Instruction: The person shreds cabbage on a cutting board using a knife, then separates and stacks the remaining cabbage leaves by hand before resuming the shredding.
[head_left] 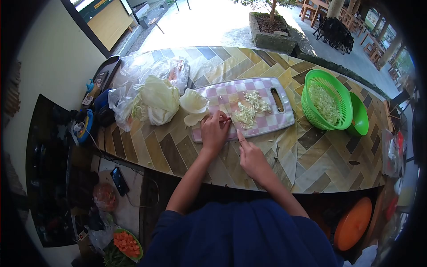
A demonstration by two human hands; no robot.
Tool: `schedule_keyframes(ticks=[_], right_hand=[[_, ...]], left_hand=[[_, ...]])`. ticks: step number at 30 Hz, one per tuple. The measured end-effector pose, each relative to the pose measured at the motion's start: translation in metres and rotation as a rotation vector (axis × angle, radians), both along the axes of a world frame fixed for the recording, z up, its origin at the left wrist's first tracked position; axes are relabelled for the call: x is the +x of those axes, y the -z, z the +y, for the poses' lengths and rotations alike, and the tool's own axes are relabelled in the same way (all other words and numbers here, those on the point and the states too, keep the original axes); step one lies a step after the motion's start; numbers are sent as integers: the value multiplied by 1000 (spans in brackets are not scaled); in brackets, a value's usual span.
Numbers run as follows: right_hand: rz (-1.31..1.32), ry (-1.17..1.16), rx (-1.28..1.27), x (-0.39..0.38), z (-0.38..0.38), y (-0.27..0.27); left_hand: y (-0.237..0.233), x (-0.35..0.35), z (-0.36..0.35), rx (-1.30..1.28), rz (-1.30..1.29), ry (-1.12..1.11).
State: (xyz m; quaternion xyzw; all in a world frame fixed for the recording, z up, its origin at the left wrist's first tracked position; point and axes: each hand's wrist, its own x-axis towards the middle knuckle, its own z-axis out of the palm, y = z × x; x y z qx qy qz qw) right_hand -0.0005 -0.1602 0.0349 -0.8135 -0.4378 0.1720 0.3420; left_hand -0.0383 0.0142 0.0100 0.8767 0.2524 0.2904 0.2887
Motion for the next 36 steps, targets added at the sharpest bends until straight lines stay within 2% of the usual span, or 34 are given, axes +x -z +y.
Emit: schedule_keyframes(ticks=[5,9,14,20,36], right_hand=[[-15,9,-72,-1,-21,-5],[-7,25,-35,3,-22,-5],[2,33,90,7,-19,-8],[47,8,103,-5,-19,-13],[82,21,-11,-5,-4,-13]], left_hand=[[0,2,0,-12,-4,13],[-1,3,0,-59,-35,-5],[-1,1,0,3,-17,15],[1,-1,-1,80,-12,13],[0,-3,0,-20,-3,39]])
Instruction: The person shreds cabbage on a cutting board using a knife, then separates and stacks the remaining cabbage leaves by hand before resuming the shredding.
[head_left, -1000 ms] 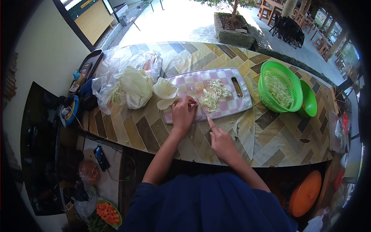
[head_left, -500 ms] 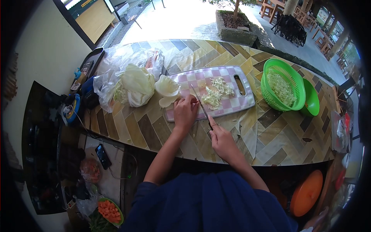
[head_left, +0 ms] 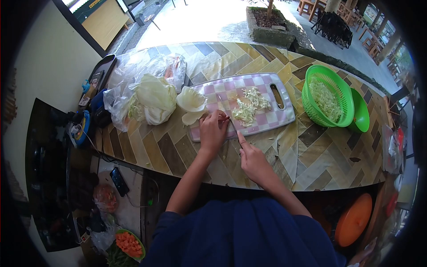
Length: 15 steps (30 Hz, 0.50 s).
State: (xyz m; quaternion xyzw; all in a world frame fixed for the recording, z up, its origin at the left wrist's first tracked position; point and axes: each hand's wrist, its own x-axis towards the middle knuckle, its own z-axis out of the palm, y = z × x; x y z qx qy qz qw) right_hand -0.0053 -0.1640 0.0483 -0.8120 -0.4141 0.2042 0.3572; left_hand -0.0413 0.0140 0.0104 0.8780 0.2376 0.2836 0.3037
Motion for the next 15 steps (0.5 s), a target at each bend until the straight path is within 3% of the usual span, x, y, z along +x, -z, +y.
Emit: schedule_keyframes(ticks=[8,11,14,15], right_hand=[[-162,-12,-174,1,-19,-8],[-173,14,-101,17,-27,-3],[-167,17,195,35,-28,15],[-114,32,184,38,-28,10]], left_hand=[[-5,4,-2,44,49,26],[-2,15,-5,-8,56,69],[-4,31,-8,-82,36,110],[-5,35,-9,-107,31,122]])
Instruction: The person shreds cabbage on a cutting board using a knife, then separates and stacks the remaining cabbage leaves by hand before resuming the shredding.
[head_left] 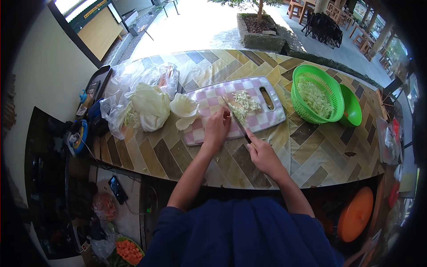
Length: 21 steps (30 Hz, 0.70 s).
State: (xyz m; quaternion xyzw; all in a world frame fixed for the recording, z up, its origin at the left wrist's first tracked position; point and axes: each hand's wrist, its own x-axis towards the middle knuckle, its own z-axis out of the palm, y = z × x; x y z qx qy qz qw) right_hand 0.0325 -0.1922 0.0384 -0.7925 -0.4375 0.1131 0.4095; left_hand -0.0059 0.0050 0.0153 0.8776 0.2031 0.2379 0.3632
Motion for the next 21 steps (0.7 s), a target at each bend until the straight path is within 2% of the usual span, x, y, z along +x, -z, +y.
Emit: schedule_keyframes(ticks=[6,11,17,20,21], right_hand=[[220,54,2,10,-10,-29],[349,-17,-134,18,-28,-47],[144,-181,-98,17,-34,-31],[50,-118,-210,19,-28,-34],[31,-108,-179,23,-27,-31]], left_hand=[[-9,7,6,-107,-194,65],[-23,-11,19,59,-160,38],[-27,-25,19,150,-61,43],[-28,-30,15,163,-18,58],[-29,-31,14,167,-1,63]])
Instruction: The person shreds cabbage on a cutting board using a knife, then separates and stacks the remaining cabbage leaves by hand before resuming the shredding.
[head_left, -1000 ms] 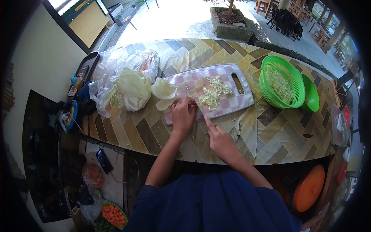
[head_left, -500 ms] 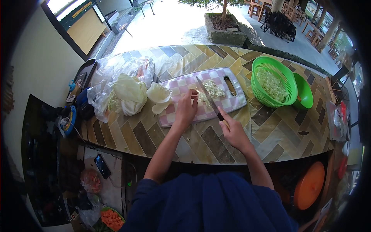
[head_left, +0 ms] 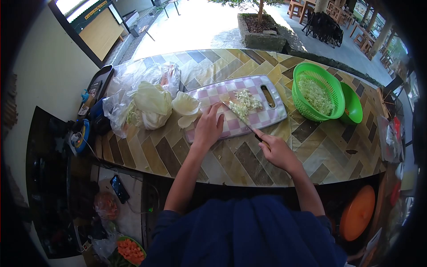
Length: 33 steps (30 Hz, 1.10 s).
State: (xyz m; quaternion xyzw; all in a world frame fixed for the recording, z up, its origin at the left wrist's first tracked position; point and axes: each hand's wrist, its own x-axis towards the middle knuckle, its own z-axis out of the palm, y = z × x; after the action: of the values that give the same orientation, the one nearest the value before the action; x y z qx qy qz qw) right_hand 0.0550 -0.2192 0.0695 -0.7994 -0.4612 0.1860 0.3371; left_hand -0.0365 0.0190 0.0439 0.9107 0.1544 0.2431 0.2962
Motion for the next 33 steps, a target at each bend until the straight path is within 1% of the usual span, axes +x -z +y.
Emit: schedule_keyframes(ticks=[2,5,8,11,14,17,20,23,24,26,29,30,32,33], right_hand=[[-37,20,63,9,1,10],[-7,24,79,15,0,10],[76,-4,81,17,-7,-2],[102,-54,19,18,-20,-7],[125,-57,-92,17,-26,-16],[121,15,-82,25,-26,-9],[118,42,61,38,-23,14],[716,179,26,41,-17,2],[787,190,80,41,-16,4],[930,211,187,40,-15,10],[987,267,249,34,-14,6],[877,257,191,31,-14,2],[656,235,77,24,-16,-6],[475,174,132,22,-17,-1]], left_hand=[[-2,-2,-2,8,10,-2],[-1,-3,-3,18,12,-2],[0,-1,-1,17,6,4],[2,0,-2,1,9,9],[3,3,-5,-15,5,21],[11,10,-6,-17,-23,44],[15,17,-13,-31,15,62],[26,26,-19,21,90,115],[28,28,-22,50,115,139],[31,34,-32,125,250,112],[25,33,-43,241,382,59],[23,33,-44,283,411,40],[24,31,-39,220,339,-6],[24,29,-35,190,304,-27]])
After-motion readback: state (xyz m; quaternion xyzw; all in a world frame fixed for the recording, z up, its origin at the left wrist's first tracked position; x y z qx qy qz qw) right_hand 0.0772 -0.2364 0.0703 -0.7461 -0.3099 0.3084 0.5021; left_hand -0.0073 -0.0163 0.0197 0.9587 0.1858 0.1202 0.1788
